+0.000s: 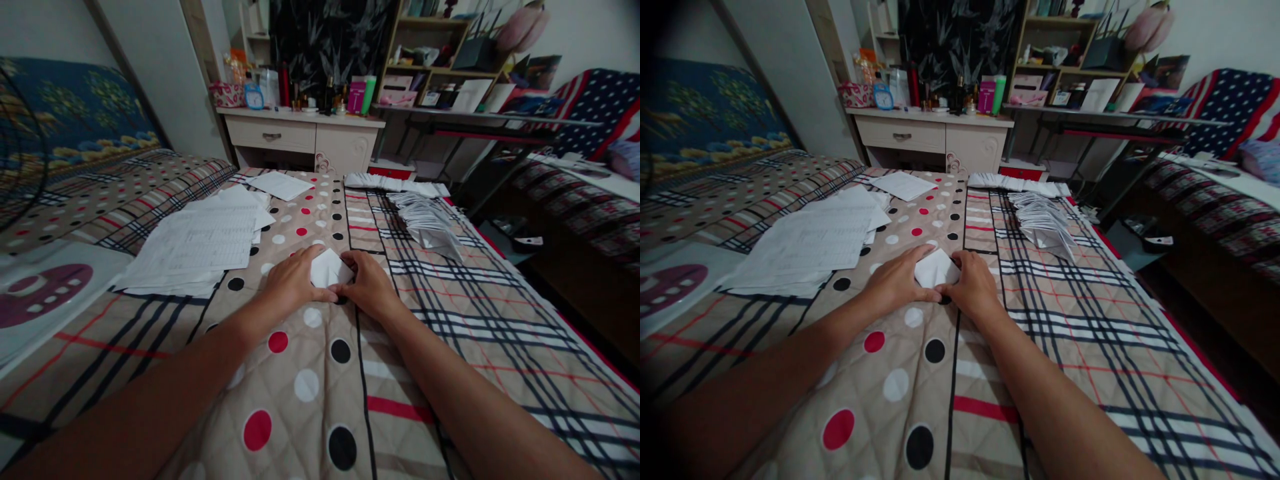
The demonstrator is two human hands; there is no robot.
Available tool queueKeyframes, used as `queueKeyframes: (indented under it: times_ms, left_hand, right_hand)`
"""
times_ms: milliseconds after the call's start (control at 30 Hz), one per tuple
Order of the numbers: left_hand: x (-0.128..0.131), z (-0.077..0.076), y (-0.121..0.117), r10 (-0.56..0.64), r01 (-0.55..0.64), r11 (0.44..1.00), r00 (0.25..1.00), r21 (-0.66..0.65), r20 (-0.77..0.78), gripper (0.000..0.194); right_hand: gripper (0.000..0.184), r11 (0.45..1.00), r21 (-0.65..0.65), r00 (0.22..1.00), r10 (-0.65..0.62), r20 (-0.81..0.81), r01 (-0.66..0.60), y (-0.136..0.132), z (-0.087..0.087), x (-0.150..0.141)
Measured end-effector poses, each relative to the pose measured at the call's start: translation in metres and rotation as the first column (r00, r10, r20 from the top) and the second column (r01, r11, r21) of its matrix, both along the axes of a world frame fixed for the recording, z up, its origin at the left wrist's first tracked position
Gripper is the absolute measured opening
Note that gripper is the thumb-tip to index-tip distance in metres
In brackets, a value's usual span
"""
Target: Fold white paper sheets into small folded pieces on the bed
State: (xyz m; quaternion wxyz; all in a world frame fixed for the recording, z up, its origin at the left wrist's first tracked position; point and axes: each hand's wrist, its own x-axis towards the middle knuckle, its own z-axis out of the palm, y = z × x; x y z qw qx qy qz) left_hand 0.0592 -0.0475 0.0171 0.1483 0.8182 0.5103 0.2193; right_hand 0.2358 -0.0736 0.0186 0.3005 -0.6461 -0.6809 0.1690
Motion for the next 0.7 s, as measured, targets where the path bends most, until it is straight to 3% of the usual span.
queueKeyframes:
  times_ms: [267, 433, 600, 700]
  left_hand:
    - [-0.002, -0.001, 0.005, -0.020, 0.019, 1.000, 0.998, 0.015, 0.065, 0.093]
    - [-0.005, 0.010, 0.005, 0.008, -0.013, 0.993, 0.999, -0.118, -0.046, 0.100]
    - [-0.003, 0.011, 0.003, 0.029, -0.036, 0.993, 0.998, -0.109, -0.062, 0.107]
    - [-0.003, 0.005, 0.006, 0.085, -0.079, 0.991, 0.995, -0.106, 0.050, 0.089]
  right_hand:
    - [0.041, 0.997, -0.061, 0.997, -0.051, -0.054, 0.047, 0.009, 0.001, 0.010]
    - [0.021, 0.995, -0.080, 0.998, -0.057, -0.001, 0.057, 0.006, 0.006, 0.012]
    - [0.011, 0.996, -0.085, 1.000, -0.017, -0.021, 0.015, 0.003, 0.006, 0.013]
    - [0.007, 0.997, -0.066, 0.997, 0.025, -0.073, -0.030, 0.003, 0.005, 0.015]
